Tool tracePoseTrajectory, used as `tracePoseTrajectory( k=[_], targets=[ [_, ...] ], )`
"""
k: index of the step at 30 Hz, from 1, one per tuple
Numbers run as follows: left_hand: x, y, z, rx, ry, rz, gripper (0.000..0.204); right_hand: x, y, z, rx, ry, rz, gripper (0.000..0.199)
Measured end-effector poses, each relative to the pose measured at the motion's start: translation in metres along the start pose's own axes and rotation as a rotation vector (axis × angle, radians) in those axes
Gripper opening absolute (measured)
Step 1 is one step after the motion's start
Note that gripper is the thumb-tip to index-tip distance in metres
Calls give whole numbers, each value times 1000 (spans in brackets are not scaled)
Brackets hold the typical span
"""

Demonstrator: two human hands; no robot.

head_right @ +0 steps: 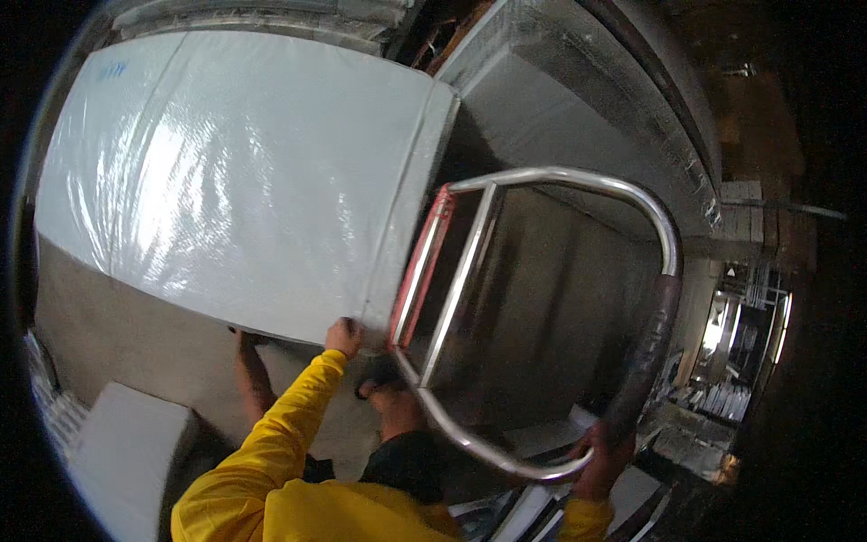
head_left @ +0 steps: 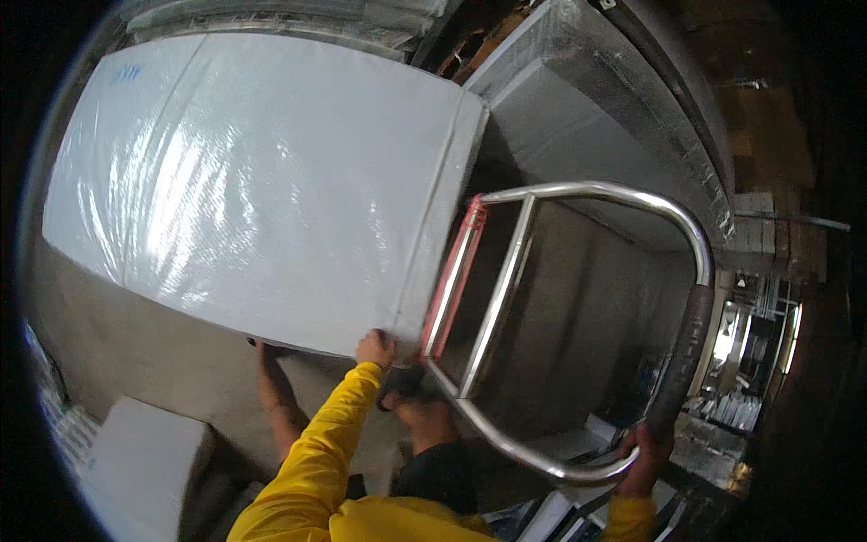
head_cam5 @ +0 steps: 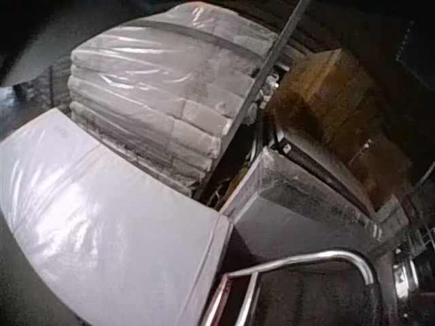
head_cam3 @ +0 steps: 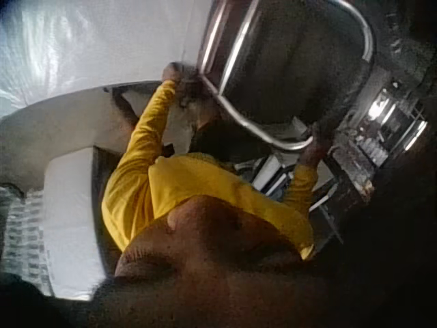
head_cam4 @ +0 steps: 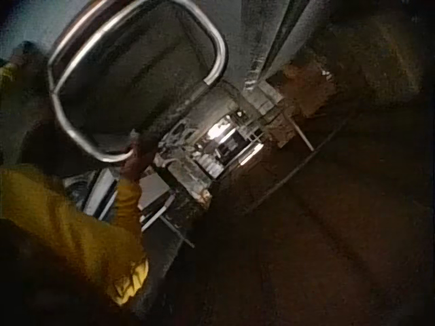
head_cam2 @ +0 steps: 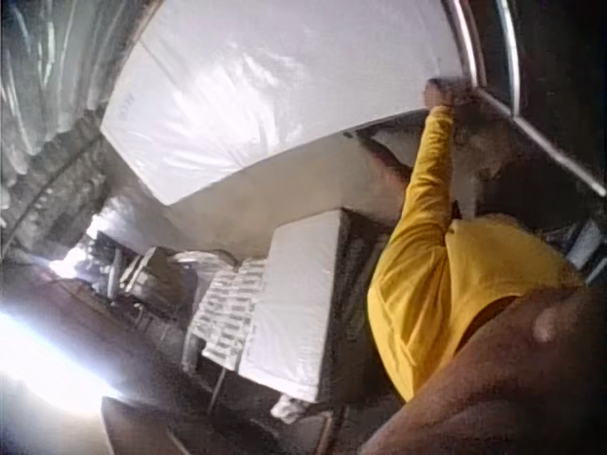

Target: The person walks through a warehouse, retrieves a hand truck, and loads a large plastic-wrapped appliance onto it. They then transport the appliance through the warehouse aisle.

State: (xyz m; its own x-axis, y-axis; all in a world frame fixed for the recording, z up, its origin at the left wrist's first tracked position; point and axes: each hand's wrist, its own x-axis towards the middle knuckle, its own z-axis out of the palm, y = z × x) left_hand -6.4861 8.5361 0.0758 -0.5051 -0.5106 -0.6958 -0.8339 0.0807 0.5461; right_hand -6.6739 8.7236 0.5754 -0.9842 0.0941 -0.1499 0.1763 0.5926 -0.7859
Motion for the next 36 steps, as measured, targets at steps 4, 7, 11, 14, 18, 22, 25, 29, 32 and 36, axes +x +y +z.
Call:
tracePoseTrajectory(
  k=[4,7,11,14,18,22,25,29,32,36],
  targets=[
    [-3,25,20,-21,59,-51,50,-24,11,-12,33,25,-64,48],
    [11,3,31,-339,178,-88,50,-3,9,-12,21,-120,-114,45],
    [-33,14,27,-194,254,-19,52,11,0,-14,43,-198,-66,46],
    [-50,-6,44,-176,287,-14,51,16,0,-1,41,-107,-94,20],
    [-65,-16,48,-26,138,-158,46,19,7,7,-30,-83,-98,20],
    [-50,-48,58,-63,-104,-131,40,24,29,-1,-69,105,-142,32],
    [-69,-49,36,-59,-104,13,58,36,37,-11,-223,265,-177,62],
    [-121,-74,-53,-423,8,221,65,46,27,5,-542,365,-355,56],
    [-118,-137,-162,-525,113,33,64,48,15,37,-728,460,-484,45],
    [-83,-260,-331,-664,342,-448,62,18,15,116,-753,501,-749,31]
  ],
)
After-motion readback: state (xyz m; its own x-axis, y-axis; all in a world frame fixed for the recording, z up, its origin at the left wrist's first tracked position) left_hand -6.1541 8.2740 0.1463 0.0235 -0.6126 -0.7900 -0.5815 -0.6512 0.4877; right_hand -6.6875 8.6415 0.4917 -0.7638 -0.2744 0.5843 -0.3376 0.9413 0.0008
